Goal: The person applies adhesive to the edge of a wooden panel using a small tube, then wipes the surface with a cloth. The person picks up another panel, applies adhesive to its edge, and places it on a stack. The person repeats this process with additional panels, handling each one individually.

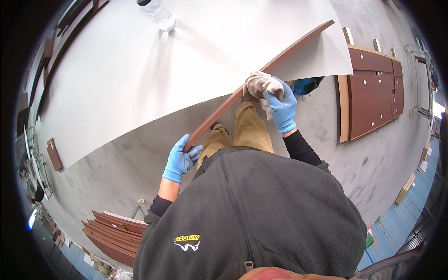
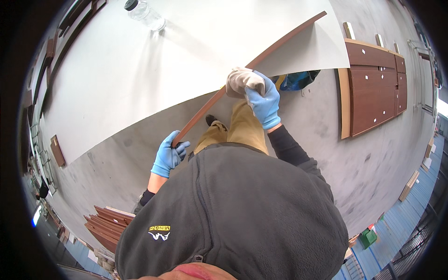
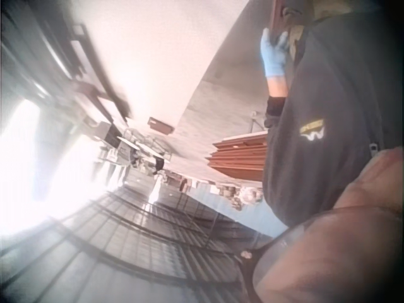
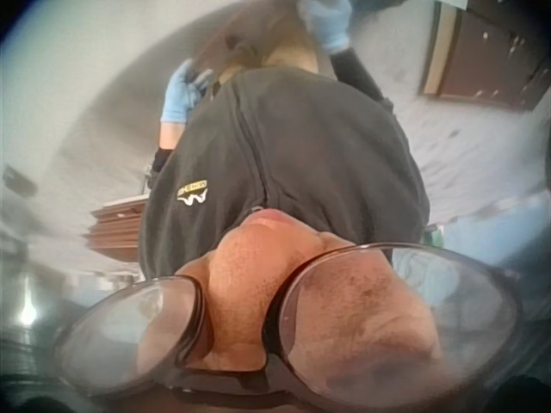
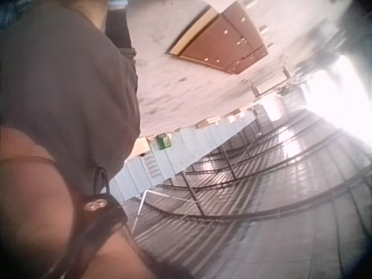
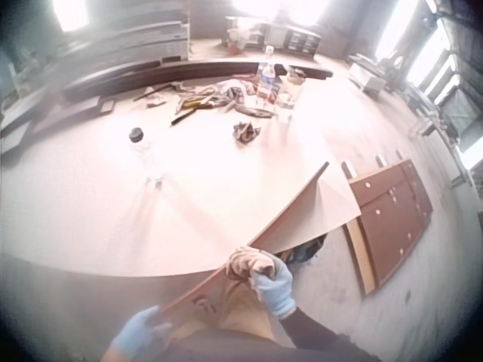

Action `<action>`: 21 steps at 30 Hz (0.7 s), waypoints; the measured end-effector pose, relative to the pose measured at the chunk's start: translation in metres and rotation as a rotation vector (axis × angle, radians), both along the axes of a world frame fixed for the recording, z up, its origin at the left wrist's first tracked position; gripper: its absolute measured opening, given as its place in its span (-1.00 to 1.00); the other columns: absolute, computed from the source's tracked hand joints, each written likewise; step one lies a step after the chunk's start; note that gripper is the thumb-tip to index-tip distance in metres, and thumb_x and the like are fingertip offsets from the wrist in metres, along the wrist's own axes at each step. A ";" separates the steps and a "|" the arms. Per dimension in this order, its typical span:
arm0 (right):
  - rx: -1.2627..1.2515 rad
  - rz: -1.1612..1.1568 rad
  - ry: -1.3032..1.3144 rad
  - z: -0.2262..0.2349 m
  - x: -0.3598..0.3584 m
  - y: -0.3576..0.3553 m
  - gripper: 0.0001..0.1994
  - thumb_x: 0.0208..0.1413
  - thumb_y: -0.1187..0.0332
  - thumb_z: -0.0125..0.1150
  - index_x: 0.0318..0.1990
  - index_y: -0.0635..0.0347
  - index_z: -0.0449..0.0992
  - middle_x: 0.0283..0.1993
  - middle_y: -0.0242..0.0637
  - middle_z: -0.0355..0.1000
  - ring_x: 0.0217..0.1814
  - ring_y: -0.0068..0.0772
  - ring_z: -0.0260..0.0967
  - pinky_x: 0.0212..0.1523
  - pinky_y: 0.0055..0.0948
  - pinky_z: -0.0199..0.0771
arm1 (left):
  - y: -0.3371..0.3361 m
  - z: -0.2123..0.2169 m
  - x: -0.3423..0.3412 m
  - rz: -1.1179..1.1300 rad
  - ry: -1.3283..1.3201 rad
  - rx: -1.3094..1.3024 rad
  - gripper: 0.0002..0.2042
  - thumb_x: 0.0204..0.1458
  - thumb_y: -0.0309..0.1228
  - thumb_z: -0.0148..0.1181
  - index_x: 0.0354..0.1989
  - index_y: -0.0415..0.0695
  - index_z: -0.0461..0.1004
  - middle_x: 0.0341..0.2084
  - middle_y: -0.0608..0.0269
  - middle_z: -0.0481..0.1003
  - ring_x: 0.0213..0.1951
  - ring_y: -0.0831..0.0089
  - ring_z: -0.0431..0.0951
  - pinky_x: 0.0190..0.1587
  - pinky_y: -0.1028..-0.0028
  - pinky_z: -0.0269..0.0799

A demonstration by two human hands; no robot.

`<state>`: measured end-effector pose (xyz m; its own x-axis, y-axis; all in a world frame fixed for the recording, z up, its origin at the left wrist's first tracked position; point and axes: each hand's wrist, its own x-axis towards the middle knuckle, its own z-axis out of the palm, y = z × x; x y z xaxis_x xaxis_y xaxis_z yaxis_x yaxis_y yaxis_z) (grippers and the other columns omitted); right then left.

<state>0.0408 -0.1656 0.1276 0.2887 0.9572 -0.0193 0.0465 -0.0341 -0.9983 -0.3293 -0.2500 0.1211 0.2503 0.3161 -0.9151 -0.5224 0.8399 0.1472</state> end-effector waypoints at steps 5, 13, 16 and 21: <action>-0.030 -0.034 0.069 -0.007 0.012 0.004 -0.59 0.21 0.39 0.39 0.16 0.38 0.53 0.06 -0.28 0.57 0.08 -0.53 0.48 0.16 -0.47 0.49 | -0.005 0.002 0.024 -0.398 0.345 0.367 -0.40 0.27 -0.26 0.25 0.46 -0.08 0.28 -0.22 0.04 0.65 -0.41 0.39 0.66 -0.31 0.40 0.64; -0.011 -0.087 0.061 -0.006 0.018 0.015 -0.60 0.22 0.39 0.39 0.16 0.40 0.53 0.08 -0.24 0.57 0.09 -0.49 0.49 0.18 -0.46 0.49 | 0.007 -0.003 0.032 -1.011 1.164 0.998 -0.57 0.16 -0.45 0.33 0.23 -0.08 0.57 0.01 0.21 0.63 0.04 0.40 0.58 0.12 0.37 0.51; 0.111 -0.128 0.000 0.003 0.023 0.018 -0.59 0.21 0.41 0.40 0.15 0.42 0.52 0.09 -0.22 0.57 0.09 -0.48 0.49 0.19 -0.45 0.48 | 0.012 0.006 0.045 -0.642 0.966 1.066 -0.56 0.15 -0.47 0.32 0.25 -0.14 0.55 0.10 0.17 0.60 0.14 0.38 0.53 0.24 0.38 0.42; 0.468 -0.094 -0.620 0.024 0.022 0.031 -0.55 -0.07 0.61 0.38 0.07 0.30 0.55 0.02 -0.06 0.56 -0.02 0.02 0.56 0.14 -0.20 0.54 | 0.022 0.032 0.054 -0.330 0.535 0.671 -0.60 0.18 -0.48 0.28 0.19 -0.32 0.51 -0.01 0.19 0.61 -0.02 0.44 0.57 0.12 0.43 0.45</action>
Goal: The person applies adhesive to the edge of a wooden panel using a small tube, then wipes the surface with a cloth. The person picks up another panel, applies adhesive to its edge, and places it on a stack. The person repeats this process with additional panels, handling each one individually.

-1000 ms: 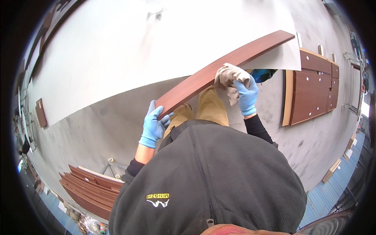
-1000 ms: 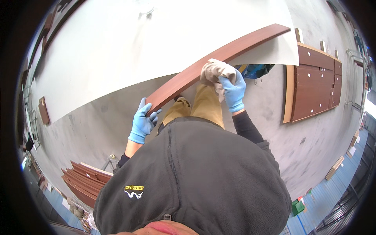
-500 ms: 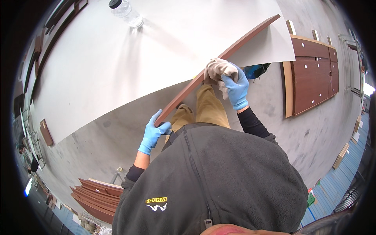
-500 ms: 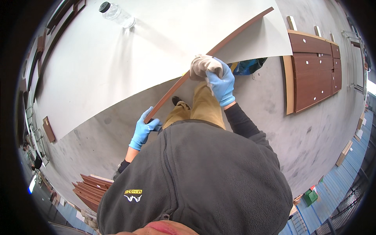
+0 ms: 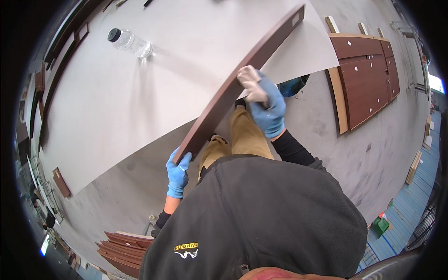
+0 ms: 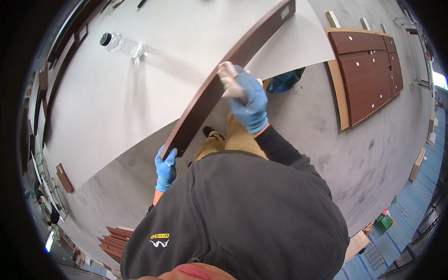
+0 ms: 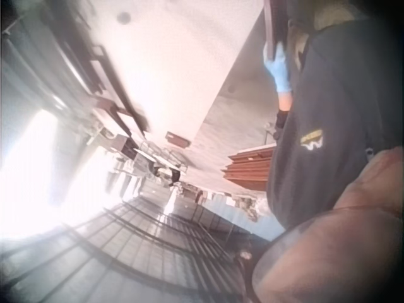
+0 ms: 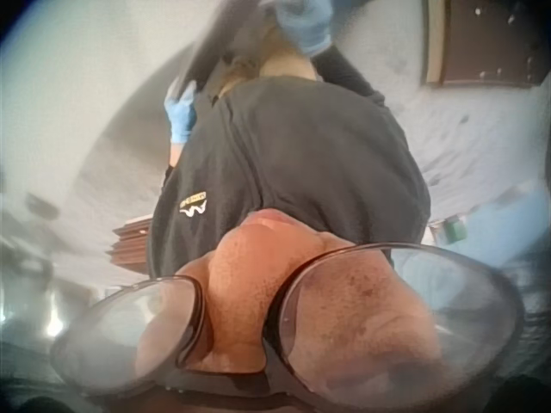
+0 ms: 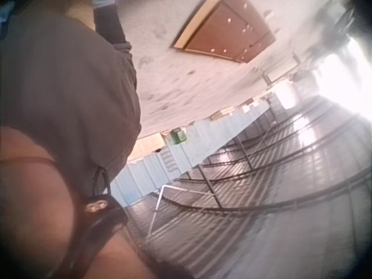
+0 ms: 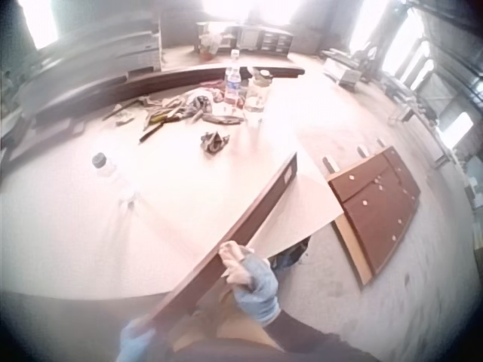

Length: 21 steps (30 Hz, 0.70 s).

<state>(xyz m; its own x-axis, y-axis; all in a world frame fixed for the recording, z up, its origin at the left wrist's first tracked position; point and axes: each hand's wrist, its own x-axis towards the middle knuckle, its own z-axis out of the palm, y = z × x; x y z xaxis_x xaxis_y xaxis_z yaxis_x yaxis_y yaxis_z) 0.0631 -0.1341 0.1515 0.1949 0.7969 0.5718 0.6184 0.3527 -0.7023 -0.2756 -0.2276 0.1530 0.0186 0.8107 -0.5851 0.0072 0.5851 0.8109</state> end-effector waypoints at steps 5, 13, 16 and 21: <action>-0.131 0.435 -0.354 0.005 -0.038 -0.001 -0.49 -0.10 0.31 0.41 0.09 0.20 0.53 0.33 0.03 0.39 0.39 0.11 0.34 0.39 0.07 0.29 | 0.006 0.010 0.000 0.001 -0.017 -0.230 -0.60 0.17 -0.38 0.31 0.14 -0.32 0.52 -0.11 0.22 0.61 -0.14 0.49 0.57 -0.05 0.45 0.47; -0.177 0.537 -0.354 -0.025 -0.039 0.015 -0.43 -0.07 0.10 0.41 0.15 -0.05 0.48 0.51 -0.07 0.21 0.54 0.07 0.17 0.45 0.17 0.18 | 0.032 0.020 0.000 0.064 -0.261 -0.206 -0.42 0.15 -0.40 0.32 0.32 -0.37 0.35 0.13 0.06 0.53 0.12 0.21 0.58 0.22 0.23 0.49; -0.162 0.558 -0.329 -0.019 -0.020 0.046 -0.45 -0.09 0.18 0.39 0.14 -0.05 0.49 0.47 -0.09 0.26 0.53 0.06 0.19 0.45 0.10 0.21 | 0.050 0.021 0.009 0.044 -0.280 -0.188 -0.43 0.15 -0.40 0.33 0.31 -0.37 0.36 0.13 0.05 0.53 0.12 0.21 0.58 0.19 0.23 0.52; -0.231 0.362 -0.322 -0.026 0.046 0.117 -0.49 -0.05 0.25 0.30 0.14 0.00 0.50 0.34 -0.11 0.35 0.43 0.05 0.27 0.42 -0.03 0.27 | 0.070 0.030 0.025 0.071 -0.284 -0.293 -0.38 0.14 -0.40 0.34 0.35 -0.34 0.31 0.19 0.06 0.49 0.15 0.19 0.57 0.19 0.18 0.54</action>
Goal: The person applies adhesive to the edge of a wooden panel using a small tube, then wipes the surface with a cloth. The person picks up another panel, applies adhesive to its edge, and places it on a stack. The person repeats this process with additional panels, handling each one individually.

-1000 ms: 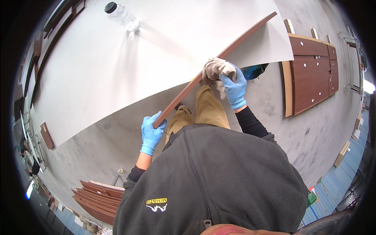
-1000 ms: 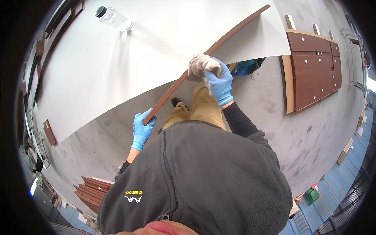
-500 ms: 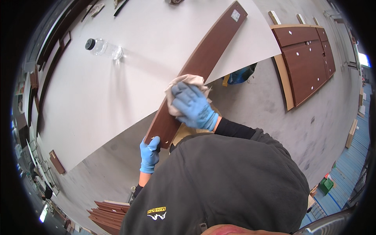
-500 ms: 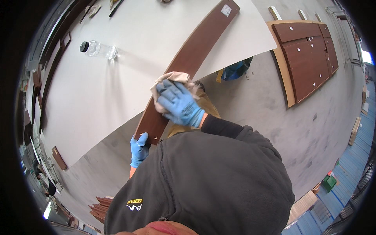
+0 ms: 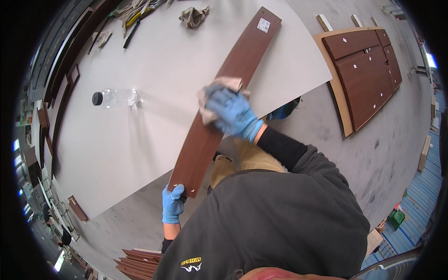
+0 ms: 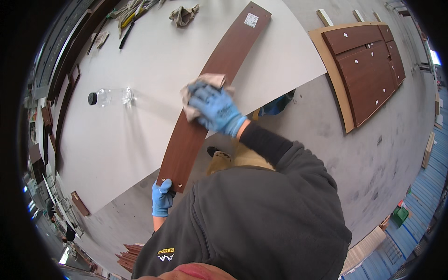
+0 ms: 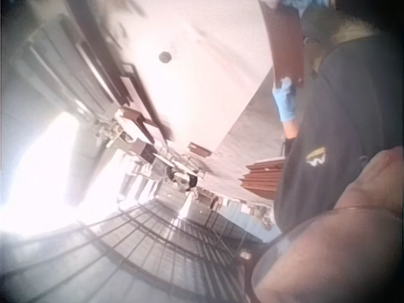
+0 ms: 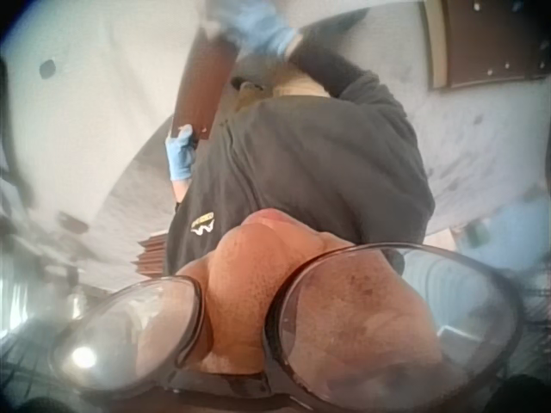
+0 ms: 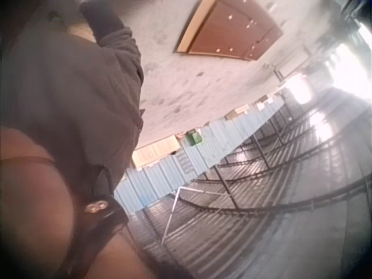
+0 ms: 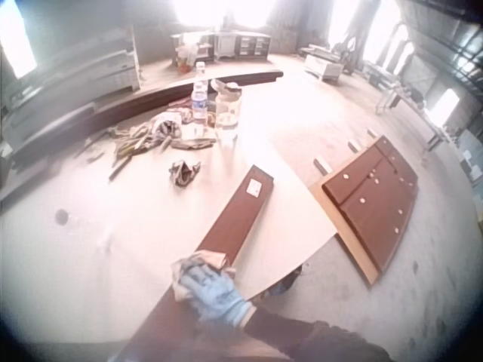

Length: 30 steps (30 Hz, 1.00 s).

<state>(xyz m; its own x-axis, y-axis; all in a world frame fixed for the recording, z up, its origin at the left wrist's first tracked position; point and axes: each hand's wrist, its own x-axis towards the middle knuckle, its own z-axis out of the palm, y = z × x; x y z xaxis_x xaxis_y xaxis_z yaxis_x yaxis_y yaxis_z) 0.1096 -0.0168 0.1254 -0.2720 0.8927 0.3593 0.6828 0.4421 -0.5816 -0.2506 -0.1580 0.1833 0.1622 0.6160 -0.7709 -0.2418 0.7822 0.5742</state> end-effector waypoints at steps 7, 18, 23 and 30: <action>0.115 -0.167 -0.144 -0.068 0.162 0.155 -0.56 0.12 0.28 0.22 0.19 0.01 0.55 0.22 -0.05 0.48 0.32 0.03 0.40 0.37 -0.12 0.38 | 0.007 0.011 0.009 0.113 -0.052 -0.149 -0.34 0.09 -0.42 0.38 0.36 -0.37 0.30 0.21 0.03 0.48 0.17 0.16 0.57 0.21 0.14 0.55; 0.030 -0.188 0.127 -0.026 0.225 0.208 -0.65 0.06 0.48 0.17 0.04 0.12 0.60 0.09 -0.11 0.58 0.07 0.05 0.53 0.11 -0.17 0.55 | 0.004 -0.006 0.014 0.334 0.025 -0.141 -0.41 0.28 -0.17 0.25 0.38 -0.25 0.33 0.27 0.08 0.47 0.25 0.17 0.50 0.32 0.13 0.42; 0.059 0.051 -0.124 -0.050 0.157 0.157 -0.49 -0.08 0.30 0.36 0.13 -0.07 0.52 0.34 -0.19 0.43 0.39 0.06 0.34 0.46 0.10 0.21 | 0.001 -0.012 0.019 0.426 0.123 -0.135 -0.39 0.29 -0.14 0.25 0.39 -0.27 0.32 0.26 0.07 0.48 0.23 0.17 0.52 0.28 0.15 0.45; -0.136 -0.626 0.049 -0.067 0.333 0.303 -0.79 0.26 0.40 0.06 -0.07 0.12 0.62 0.12 -0.10 0.55 0.12 0.05 0.55 0.16 -0.22 0.54 | -0.001 -0.002 0.013 0.382 0.162 -0.061 -0.41 0.32 -0.14 0.21 0.38 -0.28 0.33 0.26 0.06 0.47 0.22 0.16 0.53 0.26 0.16 0.47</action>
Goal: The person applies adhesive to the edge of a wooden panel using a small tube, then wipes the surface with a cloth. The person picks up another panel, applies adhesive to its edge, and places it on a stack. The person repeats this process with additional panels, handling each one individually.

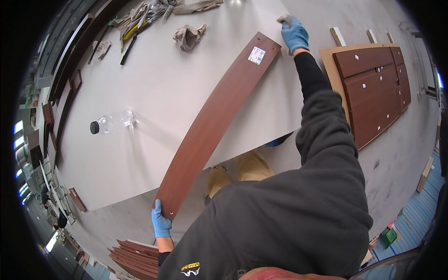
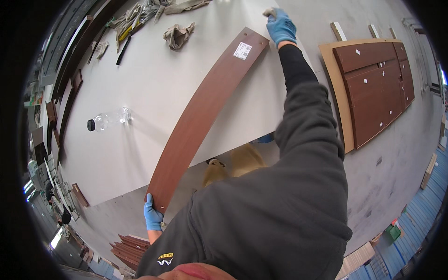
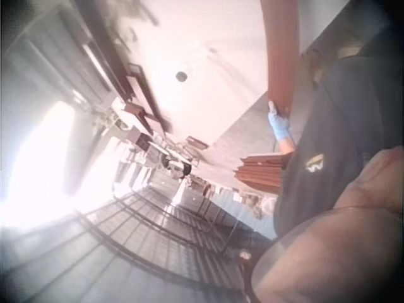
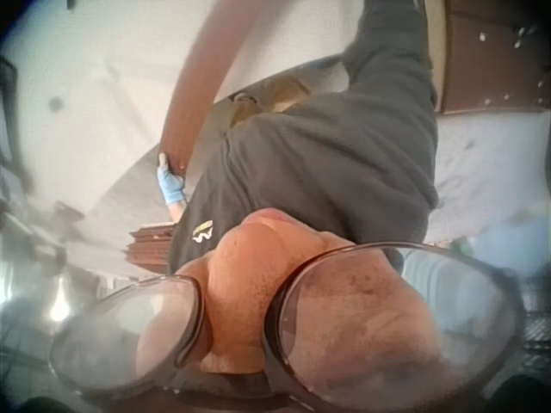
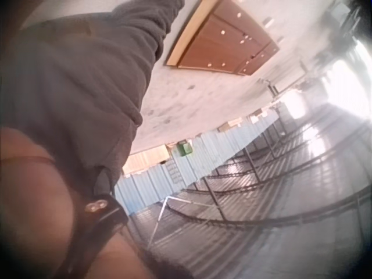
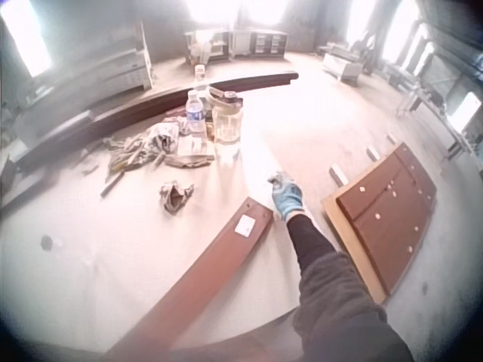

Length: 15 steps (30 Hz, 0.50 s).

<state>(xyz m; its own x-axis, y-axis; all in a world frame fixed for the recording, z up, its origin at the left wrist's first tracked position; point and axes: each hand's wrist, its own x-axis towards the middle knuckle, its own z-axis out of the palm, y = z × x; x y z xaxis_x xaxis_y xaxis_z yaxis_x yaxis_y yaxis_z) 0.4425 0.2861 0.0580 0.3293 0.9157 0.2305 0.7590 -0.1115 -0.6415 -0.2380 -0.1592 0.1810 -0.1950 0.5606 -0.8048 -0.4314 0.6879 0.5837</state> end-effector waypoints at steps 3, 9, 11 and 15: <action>0.526 0.304 -0.097 0.035 -0.043 -0.036 -0.80 0.11 0.55 0.10 -0.17 0.10 0.58 -0.07 -0.15 0.55 -0.06 0.02 0.52 0.00 -0.18 0.56 | -0.006 -0.003 0.001 0.006 -0.032 -0.027 -0.41 0.32 -0.13 0.21 0.38 -0.28 0.33 0.26 0.06 0.47 0.22 0.16 0.53 0.25 0.16 0.48; 0.215 0.859 -0.072 0.010 -0.152 -0.106 -0.46 -0.09 0.49 0.29 0.16 0.07 0.53 0.24 -0.15 0.50 0.27 -0.05 0.45 0.31 -0.05 0.42 | -0.011 -0.008 0.000 0.000 -0.059 -0.039 -0.40 0.30 -0.13 0.23 0.39 -0.26 0.33 0.28 0.05 0.46 0.24 0.16 0.52 0.28 0.15 0.45; 0.007 0.471 -0.190 0.001 -0.117 -0.073 -0.48 0.08 0.47 0.20 0.27 0.21 0.48 0.35 -0.05 0.45 0.36 0.00 0.42 0.40 -0.21 0.37 | -0.014 -0.012 -0.001 -0.022 -0.133 -0.015 -0.40 0.30 -0.13 0.24 0.39 -0.25 0.32 0.28 0.05 0.46 0.25 0.15 0.51 0.29 0.15 0.44; 0.255 0.244 -0.192 0.015 -0.027 -0.003 -0.76 0.18 0.54 0.10 -0.03 0.11 0.57 0.04 -0.16 0.57 0.07 0.04 0.54 0.11 -0.24 0.54 | -0.020 -0.020 -0.004 -0.005 -0.030 0.061 -0.39 0.30 -0.13 0.24 0.39 -0.26 0.32 0.29 0.06 0.45 0.27 0.15 0.49 0.32 0.12 0.41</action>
<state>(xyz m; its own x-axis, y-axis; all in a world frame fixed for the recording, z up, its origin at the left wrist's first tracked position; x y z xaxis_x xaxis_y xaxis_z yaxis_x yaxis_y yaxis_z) 0.4158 0.2831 0.0729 0.0377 0.8672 0.4966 0.8522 0.2316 -0.4692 -0.2420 -0.1795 0.1610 -0.1686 0.6097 -0.7745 -0.4459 0.6535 0.6116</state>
